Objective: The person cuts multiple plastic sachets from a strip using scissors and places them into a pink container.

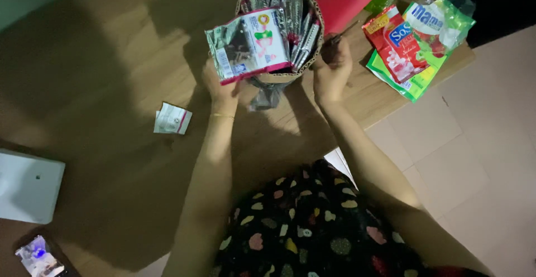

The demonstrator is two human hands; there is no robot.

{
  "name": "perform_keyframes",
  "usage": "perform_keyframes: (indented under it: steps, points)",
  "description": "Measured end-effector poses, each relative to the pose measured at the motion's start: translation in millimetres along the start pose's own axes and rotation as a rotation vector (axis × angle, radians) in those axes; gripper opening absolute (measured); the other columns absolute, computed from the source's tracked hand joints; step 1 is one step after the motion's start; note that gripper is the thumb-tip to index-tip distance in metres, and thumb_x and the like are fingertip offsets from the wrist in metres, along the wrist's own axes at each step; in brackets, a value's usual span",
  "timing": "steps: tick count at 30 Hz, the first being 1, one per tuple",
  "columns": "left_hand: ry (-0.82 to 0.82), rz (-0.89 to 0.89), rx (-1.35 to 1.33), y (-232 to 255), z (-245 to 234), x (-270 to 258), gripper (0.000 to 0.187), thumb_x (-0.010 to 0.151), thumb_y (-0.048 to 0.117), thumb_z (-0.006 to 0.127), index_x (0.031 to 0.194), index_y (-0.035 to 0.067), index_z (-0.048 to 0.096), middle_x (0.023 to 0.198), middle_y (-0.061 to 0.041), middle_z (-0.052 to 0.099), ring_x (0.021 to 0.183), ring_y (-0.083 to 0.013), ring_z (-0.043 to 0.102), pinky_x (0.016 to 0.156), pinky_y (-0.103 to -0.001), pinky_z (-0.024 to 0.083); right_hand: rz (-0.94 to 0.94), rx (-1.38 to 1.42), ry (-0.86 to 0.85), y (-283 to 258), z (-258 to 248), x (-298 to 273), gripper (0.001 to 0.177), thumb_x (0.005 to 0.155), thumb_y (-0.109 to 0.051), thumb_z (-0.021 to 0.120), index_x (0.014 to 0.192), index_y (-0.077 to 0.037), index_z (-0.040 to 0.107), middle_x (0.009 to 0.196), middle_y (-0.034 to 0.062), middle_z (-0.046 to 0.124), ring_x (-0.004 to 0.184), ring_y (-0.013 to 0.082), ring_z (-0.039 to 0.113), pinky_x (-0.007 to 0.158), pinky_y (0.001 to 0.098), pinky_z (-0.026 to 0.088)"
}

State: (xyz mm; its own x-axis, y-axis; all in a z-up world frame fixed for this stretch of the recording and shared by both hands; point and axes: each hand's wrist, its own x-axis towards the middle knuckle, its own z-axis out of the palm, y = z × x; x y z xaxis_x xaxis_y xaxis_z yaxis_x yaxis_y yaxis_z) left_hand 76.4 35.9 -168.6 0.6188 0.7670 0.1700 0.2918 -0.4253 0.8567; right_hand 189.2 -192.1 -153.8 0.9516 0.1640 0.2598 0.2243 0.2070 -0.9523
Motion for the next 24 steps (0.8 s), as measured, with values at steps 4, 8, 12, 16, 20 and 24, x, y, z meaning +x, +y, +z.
perform_keyframes:
  steps: [4,8,12,16,20,24]
  points:
    - [0.0,0.119,0.235,-15.5,-1.5,26.5,0.025,0.098,0.025,0.066,0.093,0.001,0.07,0.087,-0.024,0.071,0.08,-0.0409,0.072,0.07,-0.048,0.056,-0.005,-0.069,0.004,5.8,8.9,2.9,0.049,0.081,0.025,0.056,0.122,-0.002,0.057,0.114,0.0001,0.063,0.11,0.0127,0.061,0.1,0.0256,0.049]
    - [0.029,0.305,0.199,-37.1,13.2,27.5,0.016,0.089,0.018,0.07,0.089,0.002,0.072,0.083,-0.023,0.071,0.079,-0.0436,0.07,0.068,-0.05,0.056,-0.018,-0.054,-0.047,15.8,14.0,-2.1,0.048,0.084,0.026,0.055,0.123,0.0,0.059,0.115,0.0035,0.064,0.112,0.0167,0.061,0.103,0.0308,0.049]
    - [0.003,0.345,0.327,-51.2,27.9,29.2,0.011,0.09,0.012,0.069,0.086,0.003,0.072,0.084,-0.023,0.072,0.08,-0.0446,0.069,0.069,-0.051,0.056,-0.006,-0.165,-0.062,6.1,20.0,0.3,0.047,0.084,0.024,0.059,0.123,-0.001,0.058,0.118,0.0047,0.067,0.114,0.0159,0.062,0.105,0.0315,0.05]
    - [-0.03,0.172,0.461,-60.3,35.1,32.0,0.015,0.088,0.006,0.062,0.097,-0.004,0.068,0.098,-0.027,0.07,0.089,-0.0397,0.071,0.071,-0.043,0.06,0.03,-0.213,-0.048,3.5,20.2,-3.0,0.047,0.084,0.021,0.061,0.125,-0.002,0.057,0.12,0.0033,0.068,0.115,0.0152,0.064,0.105,0.031,0.051]
    - [-0.029,0.347,0.648,-44.8,20.1,24.9,0.028,0.097,0.009,0.058,0.122,-0.001,0.065,0.122,-0.023,0.066,0.116,-0.0407,0.062,0.094,-0.049,0.053,-0.043,-0.277,-0.069,29.1,6.6,-1.3,0.045,0.082,0.021,0.061,0.122,-0.001,0.06,0.113,0.0056,0.068,0.108,0.017,0.063,0.099,0.031,0.051]
    - [-0.12,-0.009,-0.395,-2.6,-25.8,2.2,0.065,0.096,0.033,0.061,0.148,0.001,0.039,0.14,-0.023,0.056,0.131,-0.0346,0.058,0.109,-0.048,0.05,0.191,0.012,-0.145,35.5,-17.1,-1.3,0.04,0.087,0.013,0.058,0.123,-0.005,0.058,0.109,0.0006,0.067,0.101,0.0121,0.065,0.088,0.0272,0.055]
